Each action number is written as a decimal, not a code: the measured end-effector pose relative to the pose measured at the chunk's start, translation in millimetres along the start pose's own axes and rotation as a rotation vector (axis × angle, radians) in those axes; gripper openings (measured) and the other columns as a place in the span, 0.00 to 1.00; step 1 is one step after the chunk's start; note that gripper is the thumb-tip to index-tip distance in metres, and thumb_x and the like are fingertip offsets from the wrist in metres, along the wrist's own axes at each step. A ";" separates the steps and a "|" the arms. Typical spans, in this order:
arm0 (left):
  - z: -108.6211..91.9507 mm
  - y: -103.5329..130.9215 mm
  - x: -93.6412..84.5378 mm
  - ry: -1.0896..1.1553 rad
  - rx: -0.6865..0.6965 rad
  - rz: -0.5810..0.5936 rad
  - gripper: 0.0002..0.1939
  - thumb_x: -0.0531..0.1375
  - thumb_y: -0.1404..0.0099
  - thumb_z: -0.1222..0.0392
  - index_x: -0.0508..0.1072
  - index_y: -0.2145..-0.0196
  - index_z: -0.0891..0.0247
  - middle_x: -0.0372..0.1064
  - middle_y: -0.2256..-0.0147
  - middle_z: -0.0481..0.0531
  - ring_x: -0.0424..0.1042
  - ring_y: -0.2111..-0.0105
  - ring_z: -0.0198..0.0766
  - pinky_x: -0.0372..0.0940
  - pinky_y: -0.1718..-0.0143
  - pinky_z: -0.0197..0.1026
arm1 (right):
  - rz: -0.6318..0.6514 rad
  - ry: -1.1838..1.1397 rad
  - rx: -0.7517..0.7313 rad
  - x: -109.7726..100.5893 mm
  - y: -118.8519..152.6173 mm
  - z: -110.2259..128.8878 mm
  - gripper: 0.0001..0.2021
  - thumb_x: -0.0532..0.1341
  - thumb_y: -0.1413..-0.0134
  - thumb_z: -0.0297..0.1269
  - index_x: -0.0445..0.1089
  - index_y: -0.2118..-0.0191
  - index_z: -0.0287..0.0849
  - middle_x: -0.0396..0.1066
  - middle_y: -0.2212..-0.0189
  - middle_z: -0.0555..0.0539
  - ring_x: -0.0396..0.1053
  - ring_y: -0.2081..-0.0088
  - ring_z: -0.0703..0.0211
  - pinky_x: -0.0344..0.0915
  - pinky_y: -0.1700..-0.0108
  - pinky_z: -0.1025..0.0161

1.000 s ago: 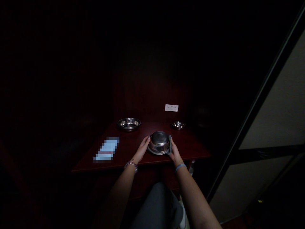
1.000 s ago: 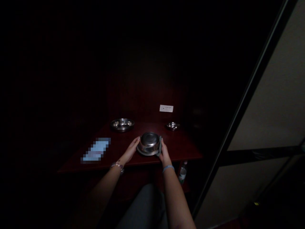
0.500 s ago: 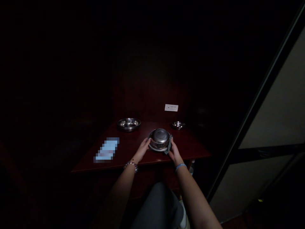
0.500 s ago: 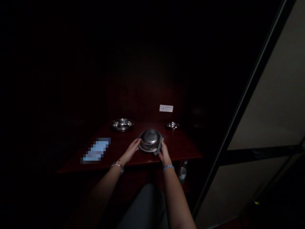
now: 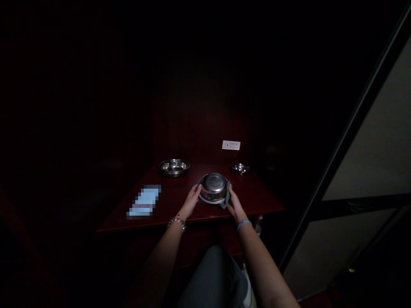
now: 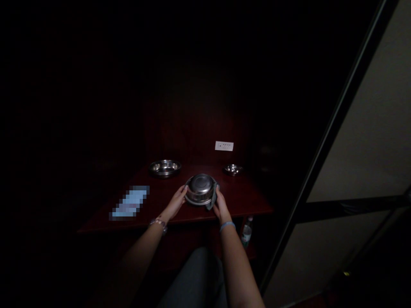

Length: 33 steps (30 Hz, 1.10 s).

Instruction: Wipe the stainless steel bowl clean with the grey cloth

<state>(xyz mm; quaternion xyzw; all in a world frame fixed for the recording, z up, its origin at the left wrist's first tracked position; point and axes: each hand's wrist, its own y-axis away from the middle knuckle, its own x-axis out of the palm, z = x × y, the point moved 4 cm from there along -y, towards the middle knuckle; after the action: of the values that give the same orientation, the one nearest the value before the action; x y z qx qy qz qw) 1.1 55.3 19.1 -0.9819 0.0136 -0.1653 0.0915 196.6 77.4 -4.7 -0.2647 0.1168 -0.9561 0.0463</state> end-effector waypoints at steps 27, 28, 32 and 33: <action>-4.8 0.1 1.2 0.083 0.097 -0.027 0.30 0.68 0.43 0.42 0.77 0.49 0.64 0.72 0.40 0.62 0.66 0.36 0.51 0.56 0.32 0.52 | -0.018 0.017 0.046 4.6 1.7 4.6 0.30 0.64 0.50 0.68 0.76 0.54 0.47 0.79 0.49 0.38 0.66 0.35 0.43 0.58 0.33 0.40; -4.6 0.5 0.7 0.073 0.093 -0.030 0.29 0.68 0.42 0.42 0.77 0.49 0.63 0.72 0.40 0.62 0.66 0.37 0.51 0.57 0.33 0.51 | -0.021 0.017 0.046 4.6 1.7 4.9 0.30 0.63 0.49 0.68 0.76 0.54 0.47 0.78 0.49 0.38 0.65 0.35 0.43 0.58 0.33 0.40; -4.4 3.8 0.0 0.015 0.035 -0.019 0.27 0.67 0.40 0.42 0.76 0.48 0.59 0.74 0.43 0.59 0.70 0.40 0.50 0.63 0.38 0.51 | -0.078 -0.017 0.046 1.9 1.3 5.2 0.29 0.62 0.48 0.66 0.76 0.52 0.48 0.77 0.46 0.40 0.64 0.34 0.44 0.57 0.32 0.41; -4.3 4.7 0.4 0.000 0.021 -0.008 0.27 0.67 0.40 0.42 0.76 0.47 0.59 0.74 0.43 0.60 0.72 0.42 0.50 0.65 0.40 0.50 | -0.095 -0.029 0.043 0.8 0.9 4.8 0.28 0.62 0.47 0.66 0.76 0.51 0.48 0.77 0.46 0.41 0.65 0.35 0.44 0.57 0.31 0.41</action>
<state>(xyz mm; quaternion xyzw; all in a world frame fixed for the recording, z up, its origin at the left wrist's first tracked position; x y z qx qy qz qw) 0.1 49.9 22.3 -0.9809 0.0080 -0.1660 0.1010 198.4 75.5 -0.5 -0.2827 0.0829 -0.9556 0.0082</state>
